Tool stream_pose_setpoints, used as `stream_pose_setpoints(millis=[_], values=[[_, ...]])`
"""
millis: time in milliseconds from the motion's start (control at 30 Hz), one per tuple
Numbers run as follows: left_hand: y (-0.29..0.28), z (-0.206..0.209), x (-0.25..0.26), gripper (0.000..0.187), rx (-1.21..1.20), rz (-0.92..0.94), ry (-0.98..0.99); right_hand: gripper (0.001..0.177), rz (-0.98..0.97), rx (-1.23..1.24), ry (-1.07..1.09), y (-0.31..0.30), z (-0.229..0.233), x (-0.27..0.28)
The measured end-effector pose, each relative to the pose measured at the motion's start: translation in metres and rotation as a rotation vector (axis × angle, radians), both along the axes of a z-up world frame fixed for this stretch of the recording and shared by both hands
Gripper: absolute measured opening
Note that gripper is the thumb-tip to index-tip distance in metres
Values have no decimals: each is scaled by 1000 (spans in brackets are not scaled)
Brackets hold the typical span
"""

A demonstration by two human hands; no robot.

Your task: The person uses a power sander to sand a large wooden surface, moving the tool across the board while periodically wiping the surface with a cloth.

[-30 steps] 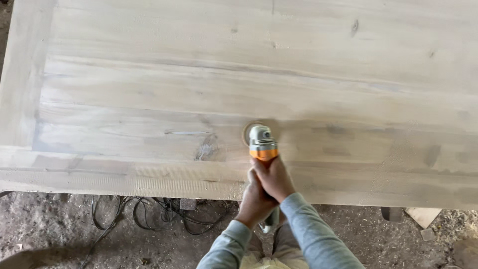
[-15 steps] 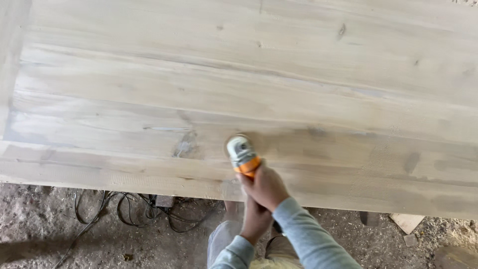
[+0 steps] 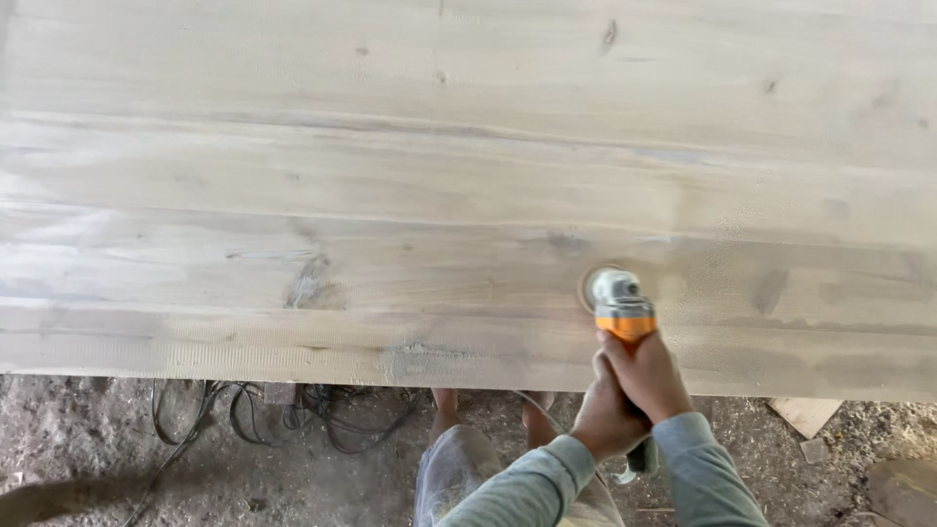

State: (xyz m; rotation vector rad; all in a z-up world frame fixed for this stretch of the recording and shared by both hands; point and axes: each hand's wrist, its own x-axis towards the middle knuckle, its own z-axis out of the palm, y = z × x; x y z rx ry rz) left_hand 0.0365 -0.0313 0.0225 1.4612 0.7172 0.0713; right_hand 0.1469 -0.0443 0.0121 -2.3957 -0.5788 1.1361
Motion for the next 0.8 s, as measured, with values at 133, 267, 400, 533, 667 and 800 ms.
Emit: stream_pose_setpoints(millis=[133,267,400,533,667,800], values=[[12,3,-3,95,-3,-134,57,50,-201,125,-65,-25,-16,5],[26,3,-36,87,18,-66,149,50,-199,239,-22,-15,-31,-23],[50,10,-79,88,56,60,173,50,-132,245,52,28,-22,-73],[76,24,-124,86,98,193,152,52,-29,393,-18,69,-1,-122],[98,31,-172,90,78,280,131,53,58,371,-10,99,9,-168],[114,27,-220,84,73,363,139,54,183,363,-63,125,11,-217]])
